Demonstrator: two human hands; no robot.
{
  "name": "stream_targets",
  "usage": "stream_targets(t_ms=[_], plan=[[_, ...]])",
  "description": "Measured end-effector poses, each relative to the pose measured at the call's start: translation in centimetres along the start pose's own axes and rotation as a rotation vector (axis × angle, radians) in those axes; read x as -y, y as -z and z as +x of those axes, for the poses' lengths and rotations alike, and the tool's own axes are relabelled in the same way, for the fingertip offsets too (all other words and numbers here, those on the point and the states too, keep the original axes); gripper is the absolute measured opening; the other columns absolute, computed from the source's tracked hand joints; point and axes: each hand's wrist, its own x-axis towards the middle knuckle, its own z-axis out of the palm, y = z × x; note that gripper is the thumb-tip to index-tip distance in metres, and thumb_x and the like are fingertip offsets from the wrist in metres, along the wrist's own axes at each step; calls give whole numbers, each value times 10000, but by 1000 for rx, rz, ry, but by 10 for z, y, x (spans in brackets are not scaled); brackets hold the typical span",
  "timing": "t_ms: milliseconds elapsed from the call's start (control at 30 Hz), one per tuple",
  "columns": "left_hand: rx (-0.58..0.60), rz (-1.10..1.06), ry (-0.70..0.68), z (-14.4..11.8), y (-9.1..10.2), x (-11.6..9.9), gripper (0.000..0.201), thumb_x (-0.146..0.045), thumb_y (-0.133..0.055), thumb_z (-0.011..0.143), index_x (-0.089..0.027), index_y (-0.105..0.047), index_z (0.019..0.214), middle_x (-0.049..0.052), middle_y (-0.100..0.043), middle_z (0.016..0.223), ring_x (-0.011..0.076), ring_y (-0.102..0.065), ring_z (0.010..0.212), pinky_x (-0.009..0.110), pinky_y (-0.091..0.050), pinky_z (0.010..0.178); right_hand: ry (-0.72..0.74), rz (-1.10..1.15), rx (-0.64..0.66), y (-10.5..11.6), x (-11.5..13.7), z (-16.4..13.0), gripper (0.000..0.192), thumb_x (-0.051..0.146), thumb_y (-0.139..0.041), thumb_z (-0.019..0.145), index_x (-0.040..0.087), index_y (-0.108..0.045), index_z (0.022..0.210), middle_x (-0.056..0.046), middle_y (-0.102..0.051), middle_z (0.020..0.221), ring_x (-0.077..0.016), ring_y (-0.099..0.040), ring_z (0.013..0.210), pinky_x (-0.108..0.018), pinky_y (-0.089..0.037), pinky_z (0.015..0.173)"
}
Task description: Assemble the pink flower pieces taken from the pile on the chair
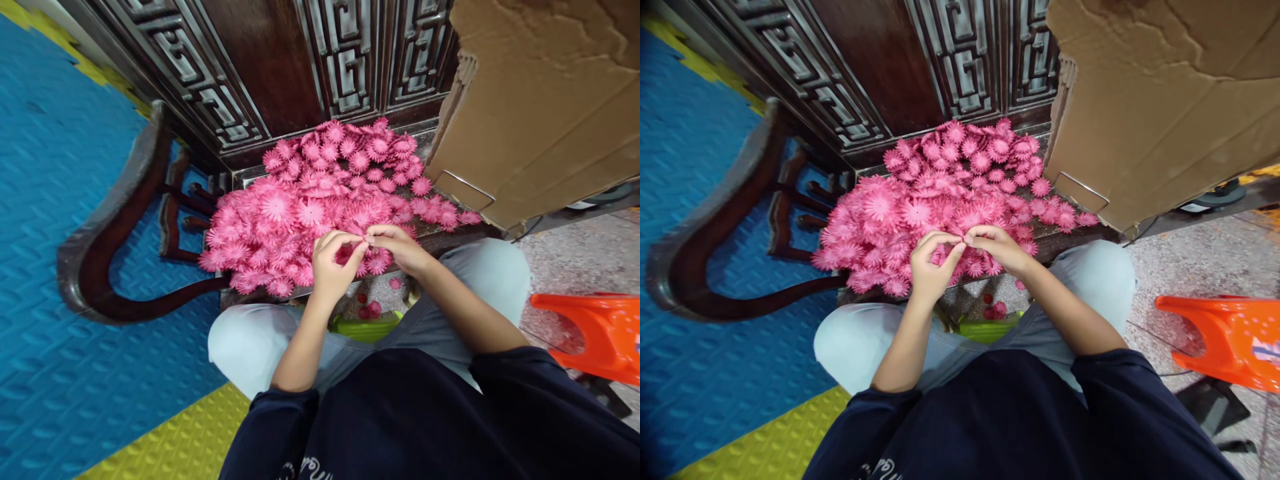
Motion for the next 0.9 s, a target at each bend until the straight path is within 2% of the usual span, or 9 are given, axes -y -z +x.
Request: stream_targets(t_ms=[267,633,900], plan=[[-31,61,26,0,-1,3,106,-233,-559,816,-193,-641,762,-2,-647,728,129,-568,701,289,-428,732,60,-43,-67,2,2,1,162,311,-686,654,171,-611,617,37,-502,601,-94,-430,605,-249,-355,652],[-33,70,13,-2,-3,2,93,-209,-594,783,-192,-636,703,-27,-593,635,111,-523,624,280,-401,695,-1,-14,-63,1,-1,2,171,307,-668,642,163,-584,602,46,-474,576,-85,-395,574,-242,-332,609],[-40,39,-6,0,1,2,155,-180,-607,747,-188,-565,598,-55,-497,548,96,-486,575,261,-382,648,50,-68,-60,0,-7,3,205,339,-713,641,171,-600,612,40,-508,620,-95,-443,630,-251,-360,663]])
